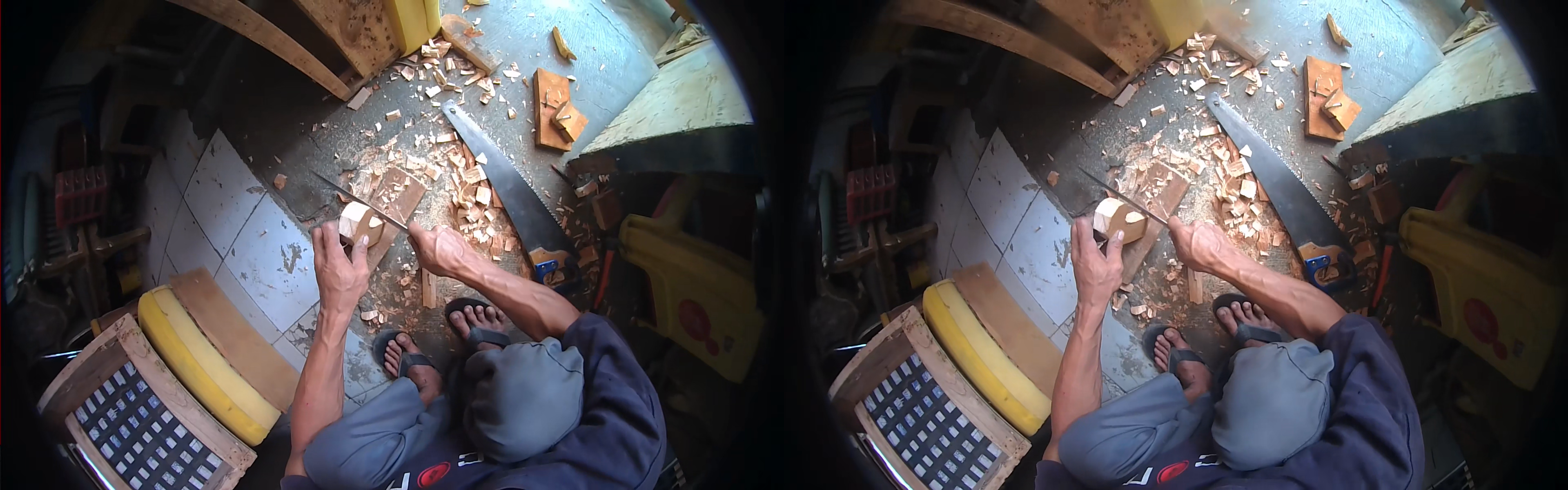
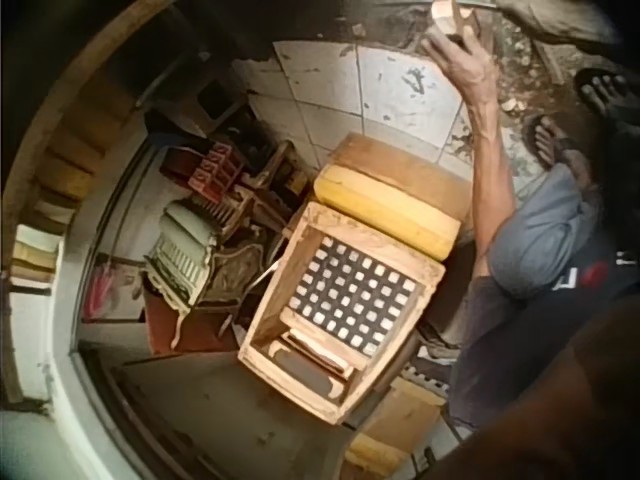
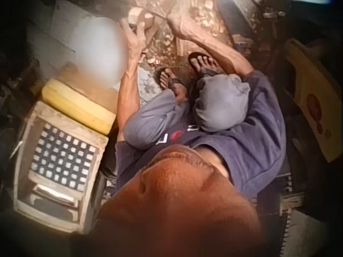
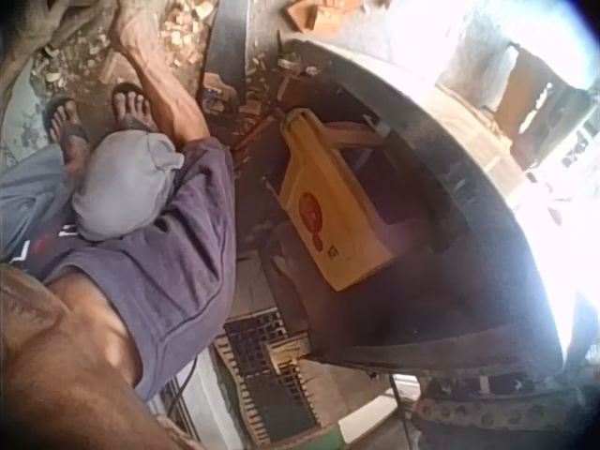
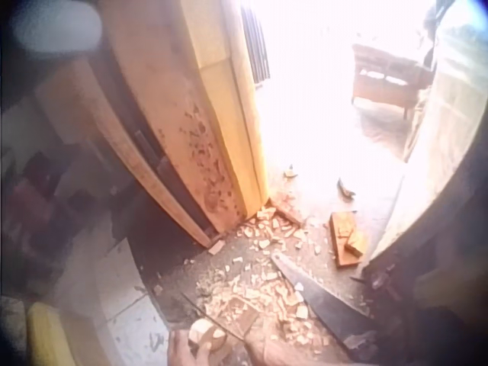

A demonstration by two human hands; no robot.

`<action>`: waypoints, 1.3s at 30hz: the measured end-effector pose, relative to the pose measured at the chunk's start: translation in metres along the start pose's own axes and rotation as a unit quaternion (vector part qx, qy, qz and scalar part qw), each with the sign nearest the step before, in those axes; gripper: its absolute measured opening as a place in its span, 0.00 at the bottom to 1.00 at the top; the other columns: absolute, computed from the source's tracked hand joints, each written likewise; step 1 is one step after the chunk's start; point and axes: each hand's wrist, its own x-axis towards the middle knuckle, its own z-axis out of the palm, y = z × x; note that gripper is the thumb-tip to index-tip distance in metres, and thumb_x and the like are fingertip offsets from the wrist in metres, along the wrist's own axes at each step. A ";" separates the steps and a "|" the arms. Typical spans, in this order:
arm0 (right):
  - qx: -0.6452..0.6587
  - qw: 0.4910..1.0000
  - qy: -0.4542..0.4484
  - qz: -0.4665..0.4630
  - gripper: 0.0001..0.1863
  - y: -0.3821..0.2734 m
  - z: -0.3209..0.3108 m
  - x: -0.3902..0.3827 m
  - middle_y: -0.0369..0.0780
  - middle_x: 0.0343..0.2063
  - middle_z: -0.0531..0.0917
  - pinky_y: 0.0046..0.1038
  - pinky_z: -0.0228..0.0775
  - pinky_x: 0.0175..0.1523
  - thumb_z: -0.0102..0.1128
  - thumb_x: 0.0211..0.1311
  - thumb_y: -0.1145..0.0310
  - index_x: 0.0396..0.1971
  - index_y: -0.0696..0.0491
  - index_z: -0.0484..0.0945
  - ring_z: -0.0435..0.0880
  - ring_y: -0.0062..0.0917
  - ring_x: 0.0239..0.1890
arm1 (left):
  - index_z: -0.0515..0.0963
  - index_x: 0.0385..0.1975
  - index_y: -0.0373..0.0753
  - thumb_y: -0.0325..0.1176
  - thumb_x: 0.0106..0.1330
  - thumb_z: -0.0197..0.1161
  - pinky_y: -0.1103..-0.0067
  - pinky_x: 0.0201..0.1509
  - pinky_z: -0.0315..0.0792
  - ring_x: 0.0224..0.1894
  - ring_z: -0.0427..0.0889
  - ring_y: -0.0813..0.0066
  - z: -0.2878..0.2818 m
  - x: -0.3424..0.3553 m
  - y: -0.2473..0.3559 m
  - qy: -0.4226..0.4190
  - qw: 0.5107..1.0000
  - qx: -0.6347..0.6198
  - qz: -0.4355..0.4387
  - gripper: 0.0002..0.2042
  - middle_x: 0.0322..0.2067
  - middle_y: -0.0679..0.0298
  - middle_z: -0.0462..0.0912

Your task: The person shapes a piece of wood using a large knife and a handsaw while sitting on the floor.

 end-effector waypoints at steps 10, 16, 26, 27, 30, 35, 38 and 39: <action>0.069 0.994 0.086 -0.020 0.06 -0.020 0.004 -0.004 0.54 0.13 0.76 0.53 0.68 0.23 0.48 0.74 0.68 0.40 0.55 0.69 0.78 0.55 0.17 | 0.68 0.49 0.33 0.23 0.62 0.65 0.55 0.48 0.69 0.42 0.73 0.44 -0.001 -0.010 -0.003 -0.007 1.000 0.020 -0.002 0.17 0.41 0.46 0.71; 0.021 0.999 0.034 -0.015 0.07 -0.012 0.003 -0.009 0.54 0.14 0.76 0.53 0.68 0.24 0.50 0.74 0.67 0.39 0.55 0.69 0.79 0.56 0.18 | 0.67 0.48 0.33 0.24 0.63 0.65 0.56 0.47 0.69 0.42 0.73 0.45 -0.001 -0.010 0.002 -0.006 1.000 0.023 -0.008 0.17 0.40 0.47 0.71; -0.001 1.000 -0.018 0.007 0.07 -0.007 0.003 -0.007 0.55 0.16 0.80 0.53 0.71 0.26 0.46 0.72 0.69 0.41 0.57 0.68 0.82 0.55 0.21 | 0.67 0.50 0.33 0.23 0.63 0.65 0.55 0.48 0.69 0.42 0.73 0.44 0.004 -0.005 0.002 -0.007 1.000 -0.003 -0.019 0.18 0.41 0.45 0.70; -0.005 1.000 -0.024 0.015 0.07 -0.007 0.001 -0.005 0.55 0.16 0.80 0.53 0.71 0.25 0.47 0.72 0.69 0.41 0.56 0.68 0.82 0.55 0.20 | 0.67 0.50 0.33 0.23 0.63 0.65 0.55 0.48 0.69 0.43 0.73 0.44 0.004 -0.006 0.002 -0.012 1.000 -0.007 -0.020 0.18 0.41 0.45 0.70; 0.019 1.000 -0.003 0.001 0.07 -0.010 0.001 -0.004 0.55 0.16 0.80 0.53 0.73 0.26 0.47 0.72 0.69 0.41 0.57 0.68 0.83 0.53 0.20 | 0.67 0.50 0.32 0.23 0.63 0.64 0.55 0.49 0.68 0.44 0.72 0.43 0.000 -0.010 0.001 -0.014 1.000 0.006 -0.005 0.18 0.42 0.45 0.69; -0.009 1.000 -0.009 0.017 0.08 -0.004 0.004 0.000 0.56 0.18 0.81 0.53 0.73 0.26 0.47 0.72 0.68 0.41 0.57 0.70 0.83 0.55 0.22 | 0.67 0.50 0.32 0.22 0.62 0.63 0.55 0.49 0.68 0.43 0.71 0.44 0.000 -0.004 -0.001 -0.013 1.000 0.003 0.022 0.18 0.41 0.45 0.69; 0.018 1.000 0.022 0.006 0.08 -0.017 0.005 -0.011 0.56 0.18 0.81 0.53 0.73 0.26 0.47 0.72 0.68 0.43 0.56 0.70 0.84 0.55 0.22 | 0.68 0.50 0.32 0.22 0.63 0.63 0.56 0.49 0.68 0.43 0.71 0.45 -0.001 -0.013 -0.005 -0.021 0.999 0.011 0.023 0.17 0.40 0.46 0.69; 0.027 0.999 0.013 0.016 0.08 -0.013 0.012 -0.015 0.56 0.17 0.81 0.53 0.73 0.26 0.47 0.72 0.68 0.43 0.56 0.70 0.84 0.55 0.22 | 0.68 0.50 0.32 0.22 0.63 0.63 0.56 0.49 0.68 0.43 0.71 0.45 0.001 -0.015 -0.004 -0.028 0.999 0.009 0.024 0.17 0.40 0.46 0.69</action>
